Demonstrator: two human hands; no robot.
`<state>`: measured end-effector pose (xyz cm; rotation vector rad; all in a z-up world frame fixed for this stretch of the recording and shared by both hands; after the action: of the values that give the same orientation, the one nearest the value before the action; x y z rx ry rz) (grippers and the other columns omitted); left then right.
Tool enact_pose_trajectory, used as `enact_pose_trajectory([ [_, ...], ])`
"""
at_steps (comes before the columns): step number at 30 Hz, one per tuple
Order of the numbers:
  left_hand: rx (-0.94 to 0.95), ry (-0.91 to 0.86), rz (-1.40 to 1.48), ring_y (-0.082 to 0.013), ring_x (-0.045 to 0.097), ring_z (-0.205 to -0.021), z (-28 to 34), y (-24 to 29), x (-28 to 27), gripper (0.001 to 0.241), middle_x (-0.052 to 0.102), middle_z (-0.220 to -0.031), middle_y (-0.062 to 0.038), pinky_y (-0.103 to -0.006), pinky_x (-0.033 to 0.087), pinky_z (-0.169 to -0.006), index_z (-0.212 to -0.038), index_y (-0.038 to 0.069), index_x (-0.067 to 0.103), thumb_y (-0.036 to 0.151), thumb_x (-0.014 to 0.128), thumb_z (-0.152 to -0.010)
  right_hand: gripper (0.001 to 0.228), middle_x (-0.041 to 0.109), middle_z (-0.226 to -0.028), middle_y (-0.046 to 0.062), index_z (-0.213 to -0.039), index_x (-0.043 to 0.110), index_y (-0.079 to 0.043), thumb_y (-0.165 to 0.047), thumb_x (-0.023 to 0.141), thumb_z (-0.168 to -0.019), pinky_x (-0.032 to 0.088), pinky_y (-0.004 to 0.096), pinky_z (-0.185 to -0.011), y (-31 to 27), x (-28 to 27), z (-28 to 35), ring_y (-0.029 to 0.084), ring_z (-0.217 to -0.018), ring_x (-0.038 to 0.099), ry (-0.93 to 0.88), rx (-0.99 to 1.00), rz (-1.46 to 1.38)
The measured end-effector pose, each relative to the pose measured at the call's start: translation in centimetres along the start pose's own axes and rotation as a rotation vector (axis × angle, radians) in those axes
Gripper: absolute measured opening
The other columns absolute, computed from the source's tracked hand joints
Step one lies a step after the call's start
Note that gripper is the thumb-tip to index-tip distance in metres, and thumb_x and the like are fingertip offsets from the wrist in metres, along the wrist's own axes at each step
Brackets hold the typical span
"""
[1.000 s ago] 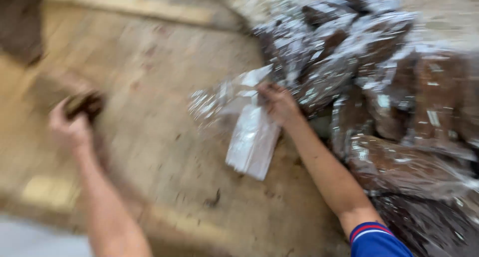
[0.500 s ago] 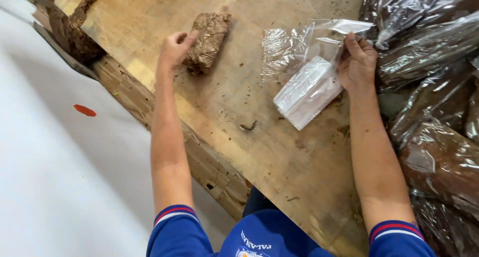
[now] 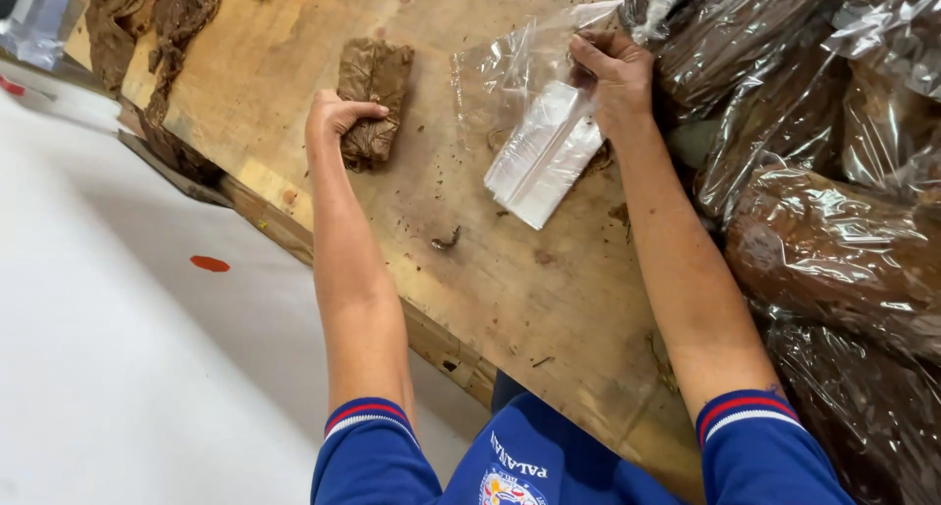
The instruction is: Manually packaging bundles of dried leaves into clear plastic bags on a wooden workbench.
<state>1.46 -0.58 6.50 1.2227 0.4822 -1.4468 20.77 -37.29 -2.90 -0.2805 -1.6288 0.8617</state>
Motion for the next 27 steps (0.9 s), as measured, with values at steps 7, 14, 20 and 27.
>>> enact_pose_trajectory([
  [7,0.507,-0.087,0.89,-0.0271,0.078,-0.107,9.9,7.5,1.1,0.093,0.076,-0.121,-0.016,-0.0365,0.071,-0.093,-0.128,-0.007,0.061,0.025,0.101,-0.05,0.01,0.072,-0.073,0.005,-0.088,0.074,-0.006,-0.007,0.084,-0.091,0.056,0.025,-0.048,-1.3,1.2,1.2,0.014,-0.057,0.067,0.01,0.002,0.034],
  [14,0.533,-0.357,1.224,-0.049,0.066,-0.116,13.3,10.5,9.9,0.086,0.066,-0.125,-0.032,-0.0629,0.054,-0.093,-0.14,-0.009,0.057,0.033,0.098,-0.077,0.016,0.077,-0.08,0.008,-0.093,0.076,-0.011,-0.009,0.088,-0.083,0.056,0.021,-0.057,1.3,0.0,-0.5,0.014,-0.066,0.073,-0.036,-0.028,0.06],
  [20,0.544,-0.507,1.112,-0.035,0.073,-0.097,16.0,10.3,13.1,0.058,0.072,-0.108,-0.02,-0.053,0.058,-0.081,-0.125,-0.002,0.07,0.019,0.093,-0.075,0.011,0.066,-0.066,0.005,-0.082,0.074,-0.007,-0.001,0.084,-0.079,0.045,0.023,-0.053,4.6,-0.5,-1.1,0.01,-0.059,0.06,0.008,-0.197,0.387],
  [27,0.565,-0.56,1.103,-0.0298,0.075,-0.084,17.5,9.7,11.6,0.051,0.075,-0.095,-0.017,-0.0459,0.06,-0.074,-0.113,0.0,0.076,0.015,0.097,-0.069,0.019,0.069,-0.072,0.002,-0.083,0.079,-0.01,0.006,0.069,-0.078,0.05,0.022,-0.058,-2.0,7.0,5.9,0.011,-0.063,0.063,-0.145,-0.12,0.426],
])
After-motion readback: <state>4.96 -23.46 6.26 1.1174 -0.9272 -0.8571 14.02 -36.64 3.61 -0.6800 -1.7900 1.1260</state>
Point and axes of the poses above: each hand's wrist, its own z-axis away from the middle knuckle, its own x-axis out of the palm, y = z × x, the point moved 2 cm from there along -z, towards the middle knuckle
